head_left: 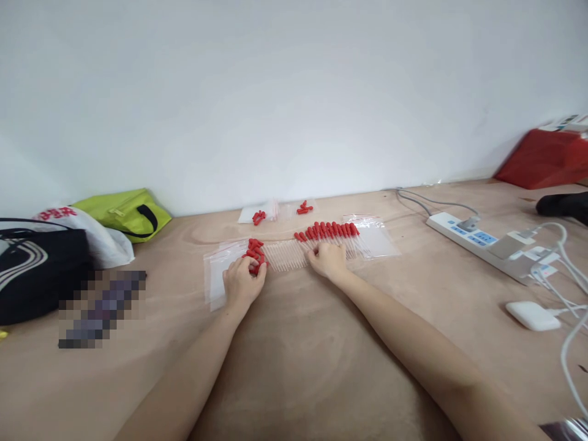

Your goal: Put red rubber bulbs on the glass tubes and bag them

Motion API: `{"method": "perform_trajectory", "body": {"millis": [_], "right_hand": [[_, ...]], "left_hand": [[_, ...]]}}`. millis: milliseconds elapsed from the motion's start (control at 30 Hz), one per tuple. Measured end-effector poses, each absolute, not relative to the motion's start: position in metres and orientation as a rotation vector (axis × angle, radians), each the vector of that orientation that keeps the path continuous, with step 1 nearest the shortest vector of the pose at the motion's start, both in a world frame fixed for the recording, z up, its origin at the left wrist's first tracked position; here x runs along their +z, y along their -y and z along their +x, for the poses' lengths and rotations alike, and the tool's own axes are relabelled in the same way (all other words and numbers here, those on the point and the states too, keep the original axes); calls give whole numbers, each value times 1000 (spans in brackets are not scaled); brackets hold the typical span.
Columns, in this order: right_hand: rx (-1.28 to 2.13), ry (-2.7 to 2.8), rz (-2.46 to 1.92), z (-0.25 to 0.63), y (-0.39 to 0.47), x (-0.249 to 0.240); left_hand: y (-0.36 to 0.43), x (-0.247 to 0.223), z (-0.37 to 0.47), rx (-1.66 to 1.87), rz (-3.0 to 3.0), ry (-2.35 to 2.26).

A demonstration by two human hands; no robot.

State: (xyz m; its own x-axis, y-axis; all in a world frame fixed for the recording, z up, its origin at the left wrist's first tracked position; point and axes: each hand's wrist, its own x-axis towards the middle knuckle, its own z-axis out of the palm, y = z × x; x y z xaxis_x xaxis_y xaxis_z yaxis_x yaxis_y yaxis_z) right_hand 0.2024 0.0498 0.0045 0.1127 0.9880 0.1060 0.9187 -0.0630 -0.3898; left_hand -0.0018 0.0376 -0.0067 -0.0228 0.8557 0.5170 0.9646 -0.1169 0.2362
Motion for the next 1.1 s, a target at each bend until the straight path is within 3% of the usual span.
{"method": "perform_trajectory", "body": {"millis": [267,433,767,1100], "right_hand": [[120,1970,-1777,233,-29,-10],[79,2164,-1462,266,-10,-23],[128,2235,-1364,261,-6,-15],[168,2249,-1522,240,-12,-17]], "left_hand": [[-33,-5,2,-1104,-2258,1599],[-22,-3,12,-902,-2694,1290],[-13,-5,27,-728,-2700,1323],[-17,-7,36,-829,-2735,1365]]}}
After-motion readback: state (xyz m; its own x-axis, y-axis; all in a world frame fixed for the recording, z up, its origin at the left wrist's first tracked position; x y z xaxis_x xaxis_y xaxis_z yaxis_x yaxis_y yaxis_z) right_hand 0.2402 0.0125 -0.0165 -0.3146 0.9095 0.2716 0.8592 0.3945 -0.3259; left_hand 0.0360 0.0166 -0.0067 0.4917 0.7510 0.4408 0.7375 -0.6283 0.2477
